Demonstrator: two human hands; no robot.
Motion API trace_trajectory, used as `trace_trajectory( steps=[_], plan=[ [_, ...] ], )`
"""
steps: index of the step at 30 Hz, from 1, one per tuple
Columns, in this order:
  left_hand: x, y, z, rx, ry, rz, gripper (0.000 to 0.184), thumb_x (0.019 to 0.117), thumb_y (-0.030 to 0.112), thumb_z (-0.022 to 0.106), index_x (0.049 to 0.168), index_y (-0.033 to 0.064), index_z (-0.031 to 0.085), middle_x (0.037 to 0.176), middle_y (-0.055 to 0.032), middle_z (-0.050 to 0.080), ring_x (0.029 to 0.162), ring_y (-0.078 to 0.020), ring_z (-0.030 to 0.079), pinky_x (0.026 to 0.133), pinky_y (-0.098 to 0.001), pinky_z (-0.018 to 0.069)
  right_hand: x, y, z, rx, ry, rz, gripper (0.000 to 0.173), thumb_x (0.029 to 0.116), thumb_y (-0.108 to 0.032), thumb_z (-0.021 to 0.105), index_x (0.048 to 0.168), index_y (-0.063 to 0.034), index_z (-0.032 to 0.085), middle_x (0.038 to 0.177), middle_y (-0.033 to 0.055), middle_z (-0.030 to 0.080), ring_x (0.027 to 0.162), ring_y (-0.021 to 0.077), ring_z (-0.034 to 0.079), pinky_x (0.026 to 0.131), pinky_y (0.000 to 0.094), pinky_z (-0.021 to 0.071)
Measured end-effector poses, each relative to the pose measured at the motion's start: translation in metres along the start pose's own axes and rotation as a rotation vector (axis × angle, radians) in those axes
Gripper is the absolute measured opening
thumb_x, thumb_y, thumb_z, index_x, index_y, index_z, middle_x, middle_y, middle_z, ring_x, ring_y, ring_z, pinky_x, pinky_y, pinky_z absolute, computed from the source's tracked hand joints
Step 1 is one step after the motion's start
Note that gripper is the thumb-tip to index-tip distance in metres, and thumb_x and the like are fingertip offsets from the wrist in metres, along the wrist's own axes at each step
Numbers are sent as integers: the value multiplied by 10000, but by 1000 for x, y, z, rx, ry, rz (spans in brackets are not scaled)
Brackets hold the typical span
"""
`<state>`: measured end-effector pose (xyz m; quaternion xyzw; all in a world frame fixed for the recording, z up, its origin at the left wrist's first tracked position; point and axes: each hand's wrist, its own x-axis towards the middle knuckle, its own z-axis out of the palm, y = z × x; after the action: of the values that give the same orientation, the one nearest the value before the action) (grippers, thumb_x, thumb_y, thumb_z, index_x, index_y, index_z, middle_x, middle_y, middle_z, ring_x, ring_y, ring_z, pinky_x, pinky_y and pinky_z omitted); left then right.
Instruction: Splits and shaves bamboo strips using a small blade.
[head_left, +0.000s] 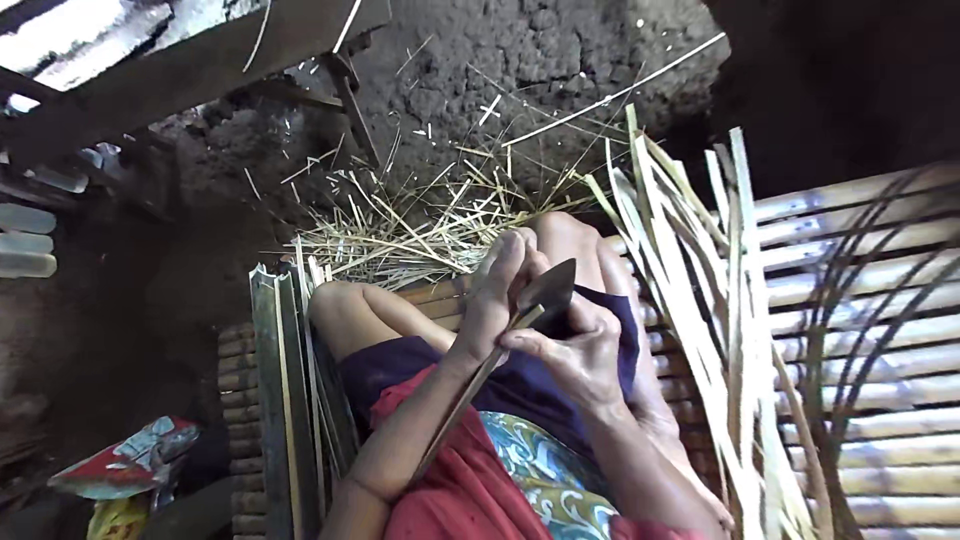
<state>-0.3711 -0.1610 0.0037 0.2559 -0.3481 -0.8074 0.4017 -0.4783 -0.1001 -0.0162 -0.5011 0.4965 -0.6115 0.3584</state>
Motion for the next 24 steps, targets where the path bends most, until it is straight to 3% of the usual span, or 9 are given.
trace_trajectory(
  steps=[3,6,9,11,13,16,19,21,24],
  plan=[
    [11,-7,-8,-236,-12,27,536,1088,544,227,767,249,538,575,111,468,495,17,452,489,-133,370,-4,-4,-2,-11,-5,-23,223,816,-301,840,915,-159,701,781,-149,672,687,-63,620,630,141,553],
    [19,-11,-9,-369,-41,4,546,1096,480,182,770,261,560,551,137,504,499,33,494,513,-139,420,-1,-2,-7,-54,-36,-9,269,807,-316,846,930,-138,686,804,-140,677,710,-64,629,647,146,560],
    [0,-7,-9,-113,-69,-113,171,1058,310,459,1119,244,605,680,96,556,550,25,520,531,-130,456,9,1,-23,-89,-23,26,319,796,-316,853,1008,-134,699,847,-141,693,733,-50,644,669,159,570],
    [-9,-5,-2,26,-14,-146,254,1041,230,458,1268,236,572,760,78,572,581,14,519,542,-137,458,16,3,-33,-112,-5,17,326,803,-325,849,1029,-152,690,841,-159,688,718,-59,636,659,144,558],
    [-3,-11,-3,-45,191,-133,186,1093,216,367,1132,215,549,683,79,509,526,6,479,515,-136,433,15,0,-35,-195,-27,-11,342,840,-402,815,1003,-143,662,797,-165,642,679,-82,595,619,124,525],
    [30,-9,-20,-418,547,-86,405,1131,264,287,771,203,462,545,105,417,435,-12,405,480,-145,408,-8,-16,-19,-254,-176,-84,411,874,-467,767,897,-67,679,757,-75,664,687,-66,602,635,139,532],
    [26,-4,-28,-511,349,-104,455,1130,346,282,731,215,458,553,110,416,439,4,389,477,-116,385,-17,-17,-10,-280,-274,-162,486,909,-515,724,813,-41,684,733,11,707,697,-26,641,648,152,524],
    [17,-10,-22,-425,101,-120,419,1121,294,285,818,194,556,551,105,497,429,19,447,451,-121,414,-2,-11,-20,-295,-207,-132,416,871,-479,770,834,-70,710,759,-41,705,707,-38,646,648,166,548],
    [-13,-8,-4,-118,-44,-140,270,1075,256,421,1236,175,621,672,73,547,479,9,458,455,-142,414,27,2,-51,-327,-46,-50,322,875,-429,773,1012,-152,683,856,-153,665,743,-77,621,676,147,546]
  ],
)
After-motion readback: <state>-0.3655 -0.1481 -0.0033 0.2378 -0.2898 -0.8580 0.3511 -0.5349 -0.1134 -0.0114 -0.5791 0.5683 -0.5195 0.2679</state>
